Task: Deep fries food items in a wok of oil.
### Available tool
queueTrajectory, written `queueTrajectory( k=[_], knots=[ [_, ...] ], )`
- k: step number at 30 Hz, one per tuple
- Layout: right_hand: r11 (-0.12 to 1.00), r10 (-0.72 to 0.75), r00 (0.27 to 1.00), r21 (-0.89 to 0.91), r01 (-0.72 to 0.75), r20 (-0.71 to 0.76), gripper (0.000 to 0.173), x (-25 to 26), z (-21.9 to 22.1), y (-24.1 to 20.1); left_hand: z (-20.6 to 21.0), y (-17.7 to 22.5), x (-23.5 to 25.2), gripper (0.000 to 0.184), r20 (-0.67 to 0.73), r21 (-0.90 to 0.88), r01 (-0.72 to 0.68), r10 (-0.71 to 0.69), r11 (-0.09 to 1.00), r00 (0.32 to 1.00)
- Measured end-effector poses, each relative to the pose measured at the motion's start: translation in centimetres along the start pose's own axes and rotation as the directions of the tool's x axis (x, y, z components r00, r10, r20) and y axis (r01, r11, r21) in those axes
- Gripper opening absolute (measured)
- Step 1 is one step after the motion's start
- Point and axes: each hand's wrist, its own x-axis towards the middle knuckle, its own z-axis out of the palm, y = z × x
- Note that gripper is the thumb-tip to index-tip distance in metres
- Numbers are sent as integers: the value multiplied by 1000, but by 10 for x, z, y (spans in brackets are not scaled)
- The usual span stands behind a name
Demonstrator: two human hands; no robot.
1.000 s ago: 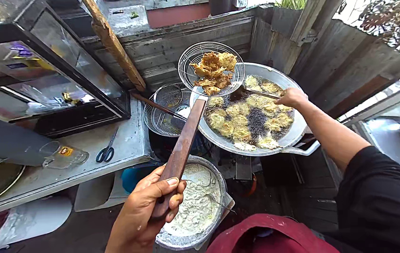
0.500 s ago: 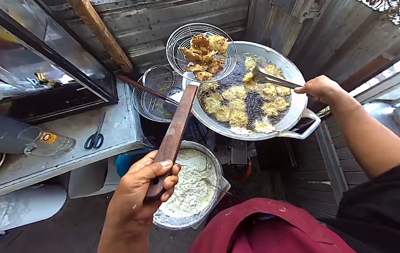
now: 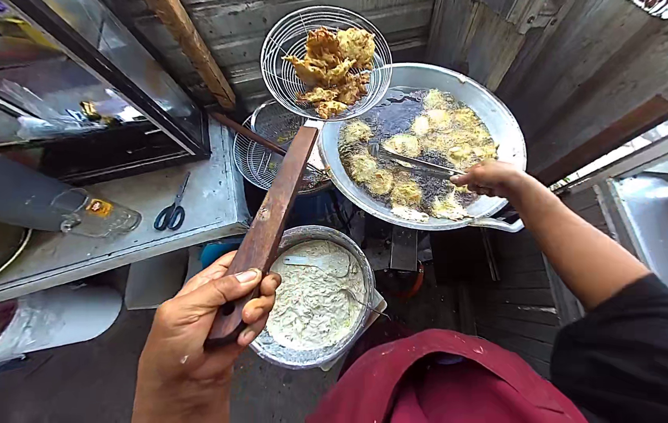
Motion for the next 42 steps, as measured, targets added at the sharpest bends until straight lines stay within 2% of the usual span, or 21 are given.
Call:
queueTrajectory(
  k=[3, 6, 10, 12, 14, 17, 22, 25, 27, 32, 37, 40, 42],
  knots=[
    [1000, -26, 1000, 0, 26, 7, 27, 16, 9, -8, -13, 1, -1, 30, -15, -22, -29, 29, 999, 999],
    [984, -139, 988, -120, 131, -64, 30, 7, 8, -11, -26, 1, 1, 31, -70, -17, -42, 41, 999, 997],
    [920, -256, 958, -336, 200, -131, 37, -10, -3, -9, -44, -4, 14, 32, -183, 9, -74, 74, 997, 980],
    [872, -300, 939, -446, 199, -167, 39, -18, -5, -10, -52, -7, 24, 32, -229, 25, -86, 89, 996, 969],
    [857, -276, 937, -495, 140, -212, 41, -32, -2, -16, -58, -9, 35, 30, -277, 50, -88, 98, 995, 956],
    [848, -259, 930, -522, 89, -261, 42, -45, 1, -19, -68, -14, 53, 27, -328, 55, -80, 94, 995, 940],
    [864, -274, 911, -496, 92, -309, 41, -55, 5, -14, -76, -19, 82, 25, -377, 15, -72, 73, 997, 923],
    [863, -276, 913, -495, 97, -302, 40, -57, 21, -14, -81, -23, 102, 21, -395, 24, -57, 61, 998, 917],
    [863, -338, 888, -480, 159, -313, 39, -59, 40, -6, -86, -26, 117, 19, -393, 10, -50, 50, 999, 918],
    [923, -281, 929, -334, 193, -240, 38, -43, 75, -6, -98, -38, 150, 16, -357, -16, -32, 24, 999, 934],
    [986, -147, 979, 58, 156, -143, 31, -32, 94, -19, -106, -47, 175, 12, -326, -37, -29, 15, 999, 945],
    [950, -40, 997, 307, 57, -60, 22, -26, 91, -23, -109, -55, 192, 10, -299, -30, -7, -2, 1000, 954],
    [927, -9, 999, 375, 26, -48, 21, -27, 85, -24, -111, -61, 204, 9, -291, -36, -3, -8, 999, 957]
  ],
)
